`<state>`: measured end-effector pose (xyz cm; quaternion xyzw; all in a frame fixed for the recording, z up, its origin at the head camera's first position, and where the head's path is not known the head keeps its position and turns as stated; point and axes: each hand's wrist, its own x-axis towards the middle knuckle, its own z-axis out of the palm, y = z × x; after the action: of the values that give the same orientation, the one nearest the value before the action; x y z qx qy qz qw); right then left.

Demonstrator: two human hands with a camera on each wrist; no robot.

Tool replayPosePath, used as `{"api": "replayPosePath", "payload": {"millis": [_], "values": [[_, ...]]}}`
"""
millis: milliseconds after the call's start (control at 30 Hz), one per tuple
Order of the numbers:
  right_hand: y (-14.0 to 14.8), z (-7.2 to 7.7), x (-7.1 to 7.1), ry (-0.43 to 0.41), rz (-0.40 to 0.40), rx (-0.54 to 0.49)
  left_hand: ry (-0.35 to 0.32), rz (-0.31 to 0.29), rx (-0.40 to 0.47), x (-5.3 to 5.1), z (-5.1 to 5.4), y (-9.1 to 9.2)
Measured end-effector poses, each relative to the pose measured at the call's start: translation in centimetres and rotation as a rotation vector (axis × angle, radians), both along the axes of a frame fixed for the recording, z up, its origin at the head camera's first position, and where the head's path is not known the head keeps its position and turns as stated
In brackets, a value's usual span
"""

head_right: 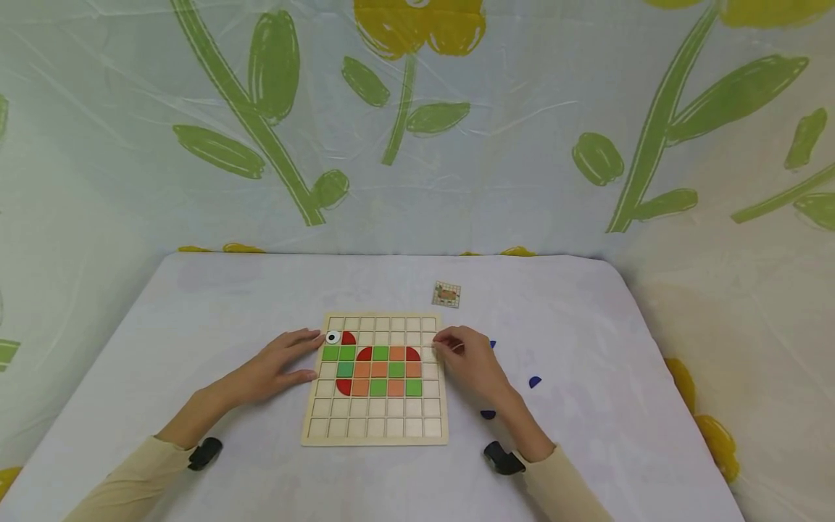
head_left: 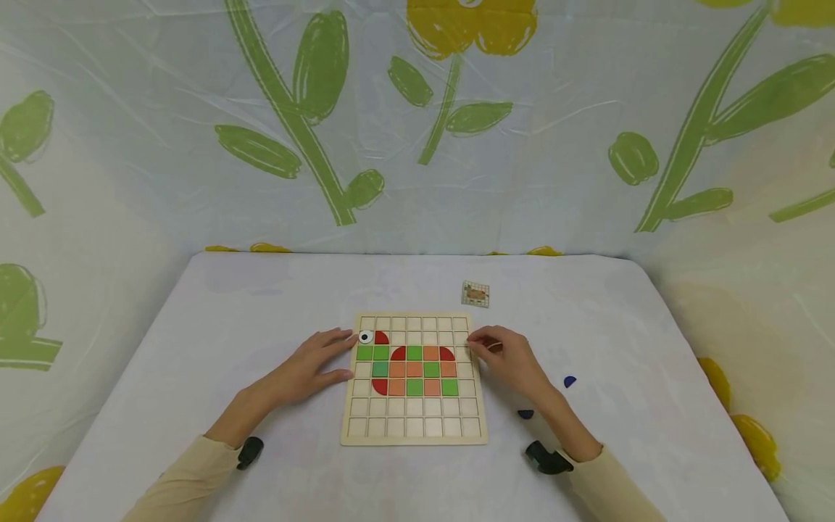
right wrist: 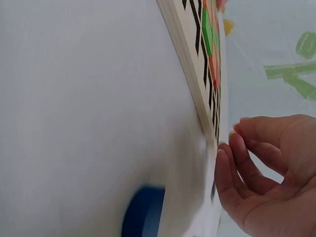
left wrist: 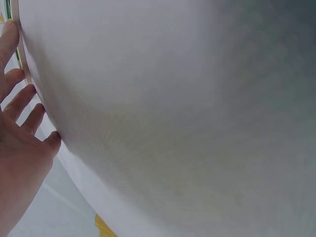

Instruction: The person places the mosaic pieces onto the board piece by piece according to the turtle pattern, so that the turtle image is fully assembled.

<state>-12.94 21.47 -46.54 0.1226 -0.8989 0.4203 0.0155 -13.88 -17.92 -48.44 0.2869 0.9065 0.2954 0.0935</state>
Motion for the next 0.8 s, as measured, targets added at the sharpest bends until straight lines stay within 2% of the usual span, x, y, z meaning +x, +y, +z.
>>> {"api": "replayPosePath", "payload": {"millis": [400, 633, 800], "values": [[4.2, 0.5, 0.3, -0.008, -0.057, 0.114, -0.011, -0.001, -0.006, 0.1, 0.0, 0.1], [6.1, 0.4, 0.4, -0.017, -0.048, 0.160, -0.012, -0.004, -0.011, 0.0, 0.1, 0.0], [7.0, 0.5, 0.6, -0.014, -0.014, 0.170, -0.010, -0.002, -0.002, 0.1, 0.2, 0.1]]}}
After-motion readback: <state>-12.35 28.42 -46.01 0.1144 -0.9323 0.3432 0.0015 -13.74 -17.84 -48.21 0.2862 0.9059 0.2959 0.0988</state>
